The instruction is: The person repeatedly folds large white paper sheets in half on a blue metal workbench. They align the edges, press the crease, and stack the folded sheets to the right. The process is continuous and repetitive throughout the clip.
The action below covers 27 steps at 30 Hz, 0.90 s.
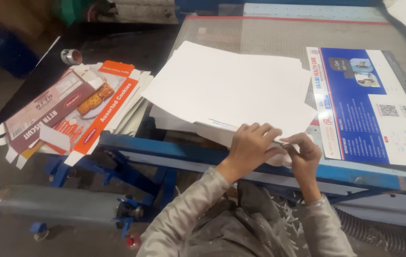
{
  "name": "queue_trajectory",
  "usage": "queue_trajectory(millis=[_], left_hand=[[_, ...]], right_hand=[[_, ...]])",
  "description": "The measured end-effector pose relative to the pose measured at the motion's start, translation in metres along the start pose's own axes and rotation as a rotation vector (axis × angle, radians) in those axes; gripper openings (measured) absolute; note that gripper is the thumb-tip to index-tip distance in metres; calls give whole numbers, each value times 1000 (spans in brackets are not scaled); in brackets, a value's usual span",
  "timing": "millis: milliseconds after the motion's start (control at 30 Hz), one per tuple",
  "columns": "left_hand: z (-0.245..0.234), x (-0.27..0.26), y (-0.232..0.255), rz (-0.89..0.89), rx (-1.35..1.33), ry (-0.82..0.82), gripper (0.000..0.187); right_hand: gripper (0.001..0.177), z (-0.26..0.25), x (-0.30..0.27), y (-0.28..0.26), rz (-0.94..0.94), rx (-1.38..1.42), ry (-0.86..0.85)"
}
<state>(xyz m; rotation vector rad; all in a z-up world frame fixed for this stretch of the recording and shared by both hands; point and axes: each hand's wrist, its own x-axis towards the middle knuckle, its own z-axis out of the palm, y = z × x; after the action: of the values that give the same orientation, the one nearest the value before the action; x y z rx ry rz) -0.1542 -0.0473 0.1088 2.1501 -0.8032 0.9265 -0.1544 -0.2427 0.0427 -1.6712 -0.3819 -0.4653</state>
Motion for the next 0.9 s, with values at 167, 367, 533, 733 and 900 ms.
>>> queue_trajectory(millis=[167, 367, 533, 733, 900], left_hand=[[-6, -14, 3, 4, 73, 35, 23], [-3, -28, 12, 183, 89, 177, 19], [-13, -35, 4, 225, -70, 162, 15], [-14, -37, 1, 46, -206, 68, 16], [-18, -30, -1, -84, -234, -44, 15]], right_hand=[[26, 11, 3, -41, -217, -336, -46], [27, 19, -5, -42, -287, -316, 8], [21, 17, -15, -24, -206, -215, -75], [10, 22, -27, -5, -142, 10, -90], [8, 29, -35, 8, -73, 27, -63]])
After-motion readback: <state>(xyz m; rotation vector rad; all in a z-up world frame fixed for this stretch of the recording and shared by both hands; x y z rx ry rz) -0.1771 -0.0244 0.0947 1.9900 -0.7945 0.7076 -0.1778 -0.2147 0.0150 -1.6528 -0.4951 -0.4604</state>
